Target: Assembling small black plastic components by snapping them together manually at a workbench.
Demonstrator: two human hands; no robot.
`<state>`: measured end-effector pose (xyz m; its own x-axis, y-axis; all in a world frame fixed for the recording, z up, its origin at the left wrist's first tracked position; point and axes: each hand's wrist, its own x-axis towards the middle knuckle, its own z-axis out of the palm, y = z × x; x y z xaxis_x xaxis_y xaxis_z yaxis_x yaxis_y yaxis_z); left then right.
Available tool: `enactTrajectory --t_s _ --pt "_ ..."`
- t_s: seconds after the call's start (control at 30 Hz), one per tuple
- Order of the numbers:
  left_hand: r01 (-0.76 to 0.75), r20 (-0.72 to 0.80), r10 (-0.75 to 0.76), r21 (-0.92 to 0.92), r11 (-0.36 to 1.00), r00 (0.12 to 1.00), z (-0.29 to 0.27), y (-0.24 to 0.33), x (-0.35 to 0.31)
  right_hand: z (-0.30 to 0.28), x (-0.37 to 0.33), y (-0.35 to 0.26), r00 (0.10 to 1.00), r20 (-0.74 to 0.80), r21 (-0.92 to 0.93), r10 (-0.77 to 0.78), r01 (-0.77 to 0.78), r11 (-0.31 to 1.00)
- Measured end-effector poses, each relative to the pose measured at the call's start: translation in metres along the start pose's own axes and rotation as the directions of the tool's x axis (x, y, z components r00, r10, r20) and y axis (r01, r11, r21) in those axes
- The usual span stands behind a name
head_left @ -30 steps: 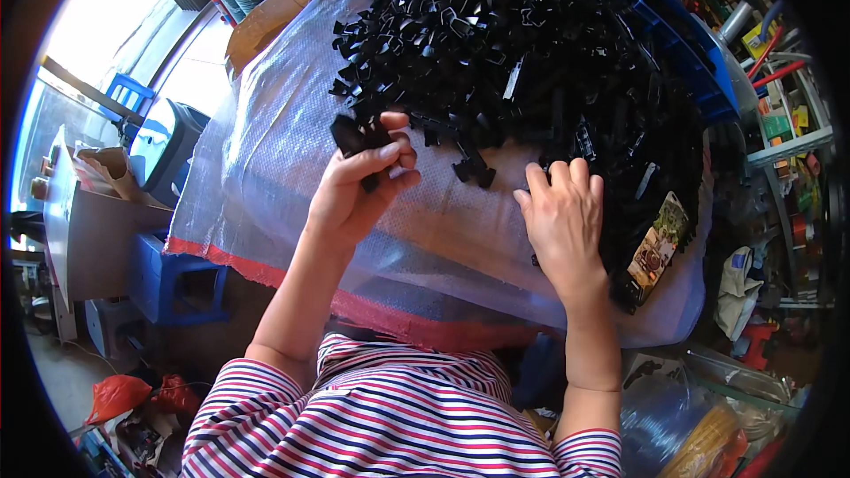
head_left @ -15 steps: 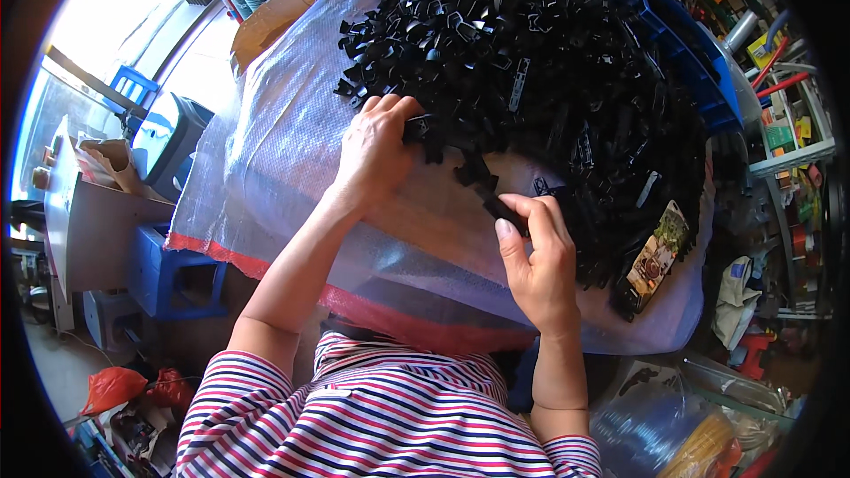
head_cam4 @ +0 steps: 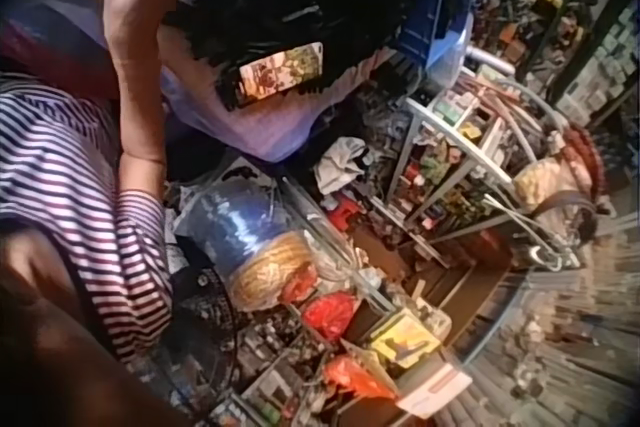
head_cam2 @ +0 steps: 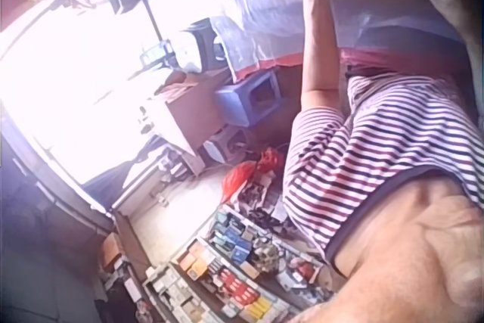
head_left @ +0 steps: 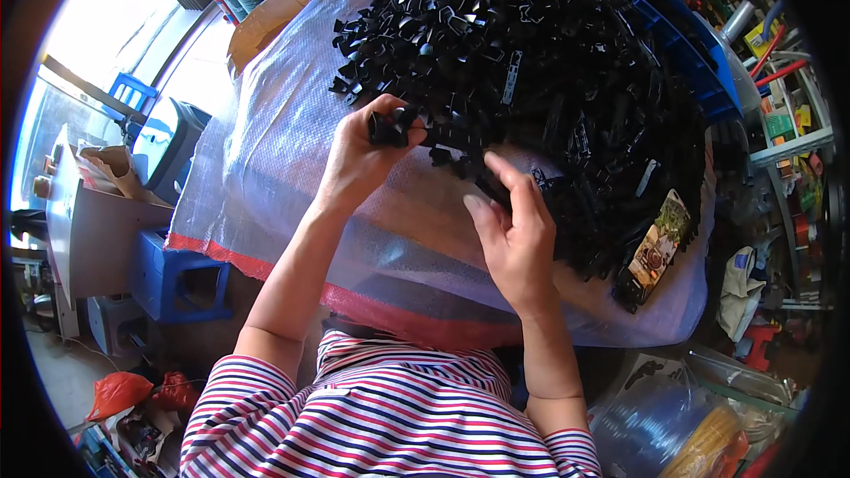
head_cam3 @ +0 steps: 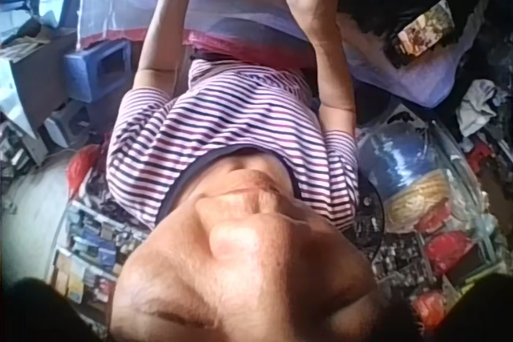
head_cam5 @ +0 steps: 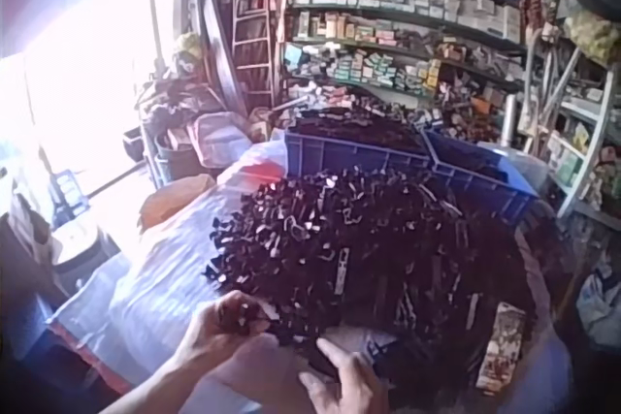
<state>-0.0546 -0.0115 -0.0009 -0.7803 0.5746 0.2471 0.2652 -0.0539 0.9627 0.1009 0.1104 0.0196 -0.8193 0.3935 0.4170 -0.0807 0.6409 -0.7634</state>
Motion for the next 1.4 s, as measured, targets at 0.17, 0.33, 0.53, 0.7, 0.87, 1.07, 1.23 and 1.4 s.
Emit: enactTrajectory --t_s 0.17,0.33,0.53,0.7,0.87,1.07,1.23,1.4 --pt "0.040 0.133 -0.021 -0.143 0.989 0.991 0.013 0.025 -0.011 0.000 0.014 0.006 0.995 -0.048 -0.236 -0.084 0.070 0.969" --pt "0.214 0.122 -0.180 -0.405 0.889 0.976 0.012 0.014 -0.012 -0.010 0.011 0.004 0.985 -0.174 -0.364 -0.013 -0.052 0.930" --pt "0.280 0.238 -0.190 -0.440 0.853 0.952 0.020 0.020 -0.018 -0.026 -0.009 -0.012 0.967 0.091 0.184 0.239 -0.252 0.950" --pt "0.319 0.284 -0.172 -0.633 0.705 0.943 0.030 0.020 -0.022 -0.021 -0.014 -0.012 0.976 0.081 0.173 0.201 -0.212 0.962" --pt "0.331 0.239 -0.229 -0.686 0.648 0.944 0.041 0.017 -0.030 -0.018 -0.018 -0.010 0.993 0.000 0.115 0.117 -0.116 0.987" --pt "0.275 0.201 -0.195 -0.545 0.792 0.960 0.040 0.020 -0.029 -0.026 -0.022 -0.014 0.982 -0.004 0.157 0.187 -0.184 0.970" --pt "0.229 0.173 -0.172 -0.403 0.886 0.970 0.040 0.028 -0.032 -0.023 -0.023 -0.011 0.985 -0.005 0.111 0.172 -0.170 0.979" --pt "0.090 0.034 -0.083 -0.305 0.948 0.996 0.046 0.030 -0.042 -0.015 -0.026 -0.011 0.990 -0.020 0.102 0.141 -0.139 0.985"
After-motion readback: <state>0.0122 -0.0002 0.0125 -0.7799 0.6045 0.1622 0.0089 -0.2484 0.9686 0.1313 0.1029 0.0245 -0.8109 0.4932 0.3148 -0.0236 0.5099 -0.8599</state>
